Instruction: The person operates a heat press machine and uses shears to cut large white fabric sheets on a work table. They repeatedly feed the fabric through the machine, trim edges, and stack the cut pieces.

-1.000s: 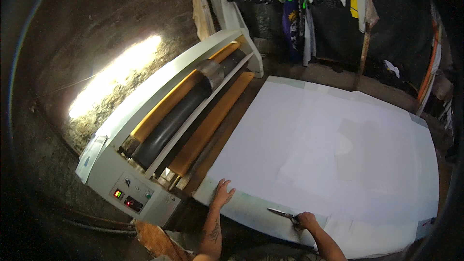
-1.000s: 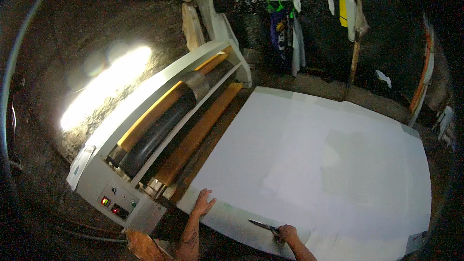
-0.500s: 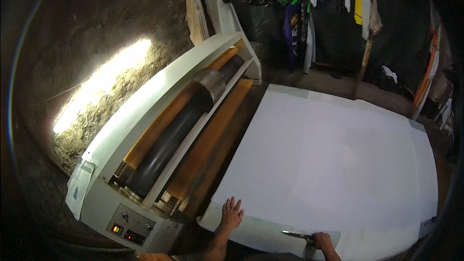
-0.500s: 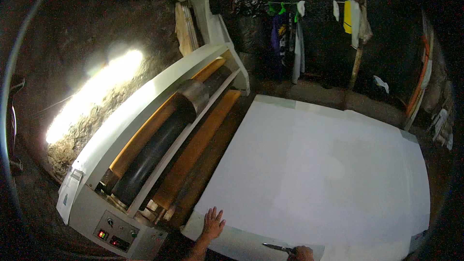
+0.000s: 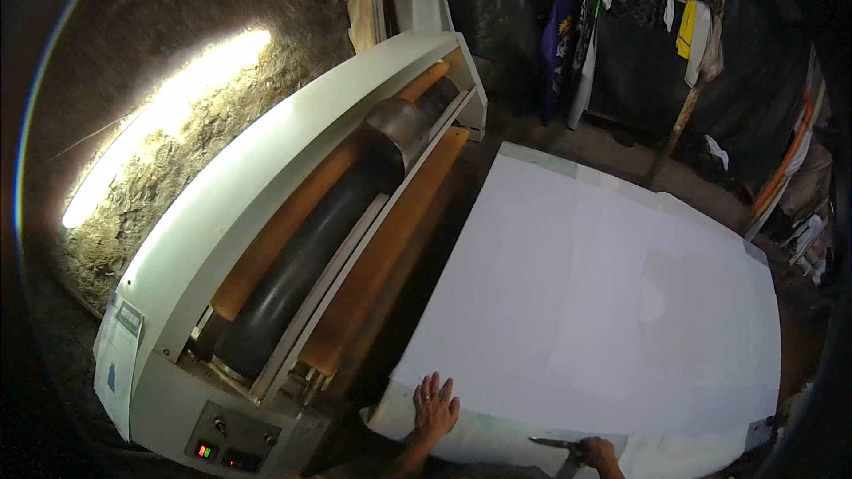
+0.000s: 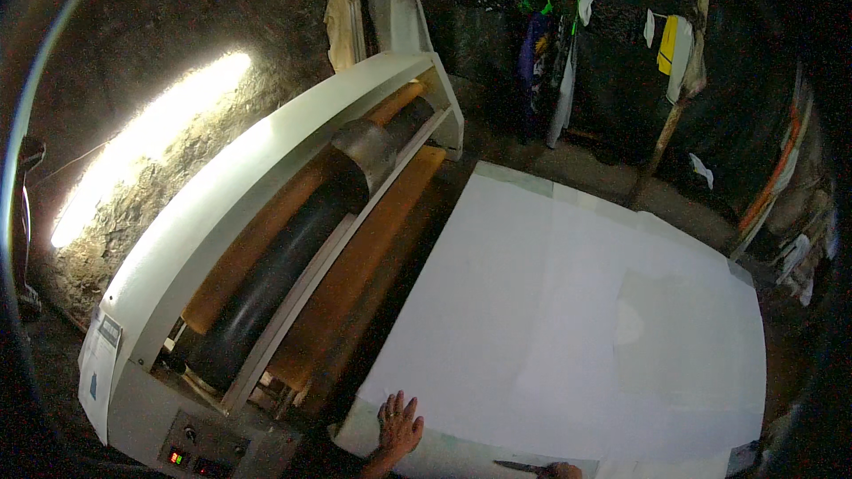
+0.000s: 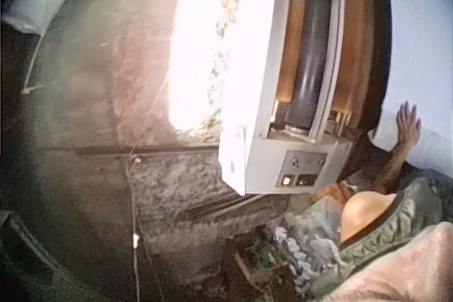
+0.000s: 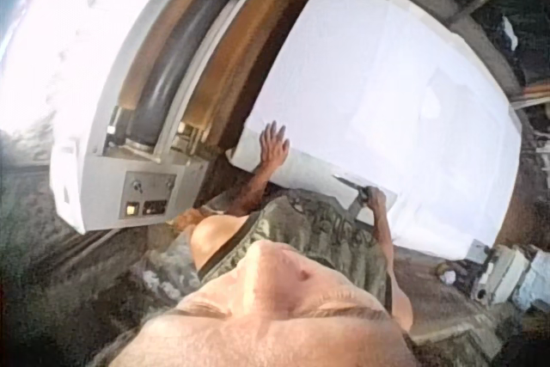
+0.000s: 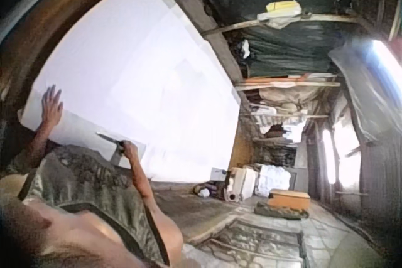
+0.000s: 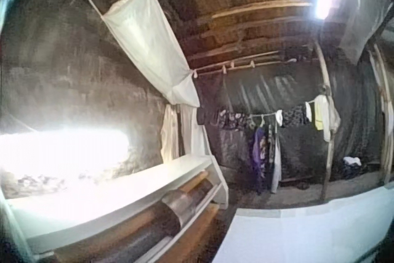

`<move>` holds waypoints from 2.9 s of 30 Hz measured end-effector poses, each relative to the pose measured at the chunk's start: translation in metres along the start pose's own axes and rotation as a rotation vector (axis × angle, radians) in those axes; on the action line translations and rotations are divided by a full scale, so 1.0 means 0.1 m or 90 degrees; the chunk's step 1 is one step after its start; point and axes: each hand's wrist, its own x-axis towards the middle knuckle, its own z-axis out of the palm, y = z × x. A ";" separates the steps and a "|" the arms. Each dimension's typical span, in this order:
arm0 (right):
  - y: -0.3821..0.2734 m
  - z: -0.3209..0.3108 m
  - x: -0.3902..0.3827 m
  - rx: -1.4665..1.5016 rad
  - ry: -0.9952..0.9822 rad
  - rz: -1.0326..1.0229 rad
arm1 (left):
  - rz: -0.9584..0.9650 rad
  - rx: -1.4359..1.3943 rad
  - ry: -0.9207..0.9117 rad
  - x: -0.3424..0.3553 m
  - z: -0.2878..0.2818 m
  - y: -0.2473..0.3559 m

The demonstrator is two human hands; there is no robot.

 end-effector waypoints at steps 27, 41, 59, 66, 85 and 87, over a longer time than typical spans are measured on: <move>0.10 -0.04 0.14 -0.088 -0.181 0.003 | 0.004 0.021 0.047 -0.03 -0.03 0.09; 0.30 -0.04 0.01 0.090 0.092 -0.269 | -0.047 0.020 0.015 -0.12 0.17 0.13; 0.74 0.17 -0.36 0.056 0.138 -0.491 | -0.033 -0.007 0.023 -0.17 0.03 0.20; 0.98 0.76 -0.05 -0.027 0.135 -0.435 | -0.025 0.008 0.075 -0.21 0.00 0.35; 1.02 0.87 -0.04 -0.076 0.209 -0.441 | 0.096 0.047 0.220 -0.22 0.22 0.20; 1.02 0.89 -0.02 -0.081 0.221 -0.446 | 0.149 0.063 0.296 -0.20 0.29 0.14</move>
